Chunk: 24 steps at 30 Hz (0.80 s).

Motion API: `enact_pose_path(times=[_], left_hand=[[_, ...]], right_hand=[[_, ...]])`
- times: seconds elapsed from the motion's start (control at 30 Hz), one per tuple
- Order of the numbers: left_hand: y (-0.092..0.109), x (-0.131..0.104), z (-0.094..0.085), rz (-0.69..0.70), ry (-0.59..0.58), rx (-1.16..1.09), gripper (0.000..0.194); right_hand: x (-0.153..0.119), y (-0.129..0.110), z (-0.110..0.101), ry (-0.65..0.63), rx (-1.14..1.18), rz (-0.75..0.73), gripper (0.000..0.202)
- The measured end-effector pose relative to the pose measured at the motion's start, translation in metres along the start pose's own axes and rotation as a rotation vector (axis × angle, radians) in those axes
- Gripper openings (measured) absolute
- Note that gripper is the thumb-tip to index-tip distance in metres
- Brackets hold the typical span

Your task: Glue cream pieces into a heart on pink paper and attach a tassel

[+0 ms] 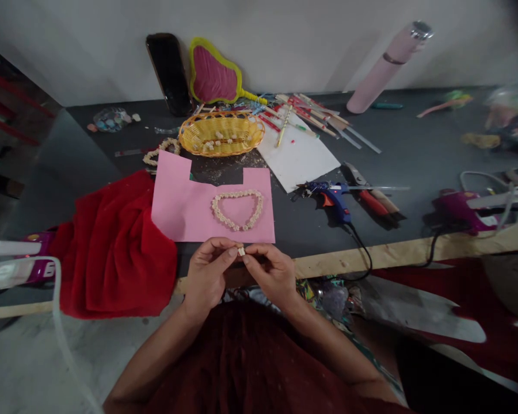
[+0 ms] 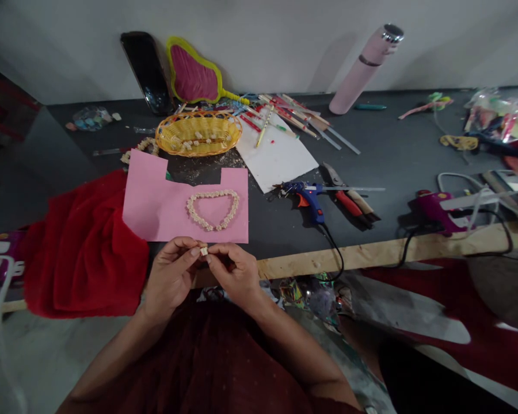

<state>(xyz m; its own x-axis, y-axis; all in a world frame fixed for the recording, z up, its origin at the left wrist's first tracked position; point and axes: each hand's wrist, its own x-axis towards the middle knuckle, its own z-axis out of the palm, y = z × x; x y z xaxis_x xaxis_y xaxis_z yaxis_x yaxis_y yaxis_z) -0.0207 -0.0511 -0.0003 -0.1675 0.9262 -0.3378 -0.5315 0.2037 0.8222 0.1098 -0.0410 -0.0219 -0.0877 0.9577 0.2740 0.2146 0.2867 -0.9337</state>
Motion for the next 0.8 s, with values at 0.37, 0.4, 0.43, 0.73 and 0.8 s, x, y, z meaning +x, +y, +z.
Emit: enact_pose_path(times=[0.37, 0.4, 0.43, 0.73, 0.8], left_hand=[[0.0, 0.005, 0.004, 0.117, 0.035, -0.013, 0.018], [0.0, 0.005, 0.004, 0.127, 0.037, -0.02, 0.018], [0.0, 0.006, 0.004, 0.139, 0.041, -0.025, 0.018], [0.008, -0.001, 0.007, 0.246, 0.025, 0.1, 0.017], [0.011, -0.002, 0.009, 0.252, 0.022, 0.124, 0.018]], right_hand=[[-0.004, 0.003, 0.001, -0.072, 0.016, 0.052, 0.018], [-0.004, 0.003, 0.002, -0.076, 0.016, 0.062, 0.018], [-0.004, 0.004, 0.002, -0.084, 0.023, 0.076, 0.019], [0.0, -0.004, 0.002, -0.201, 0.194, 0.272, 0.022], [0.001, -0.006, 0.002, -0.213, 0.222, 0.258, 0.019]])
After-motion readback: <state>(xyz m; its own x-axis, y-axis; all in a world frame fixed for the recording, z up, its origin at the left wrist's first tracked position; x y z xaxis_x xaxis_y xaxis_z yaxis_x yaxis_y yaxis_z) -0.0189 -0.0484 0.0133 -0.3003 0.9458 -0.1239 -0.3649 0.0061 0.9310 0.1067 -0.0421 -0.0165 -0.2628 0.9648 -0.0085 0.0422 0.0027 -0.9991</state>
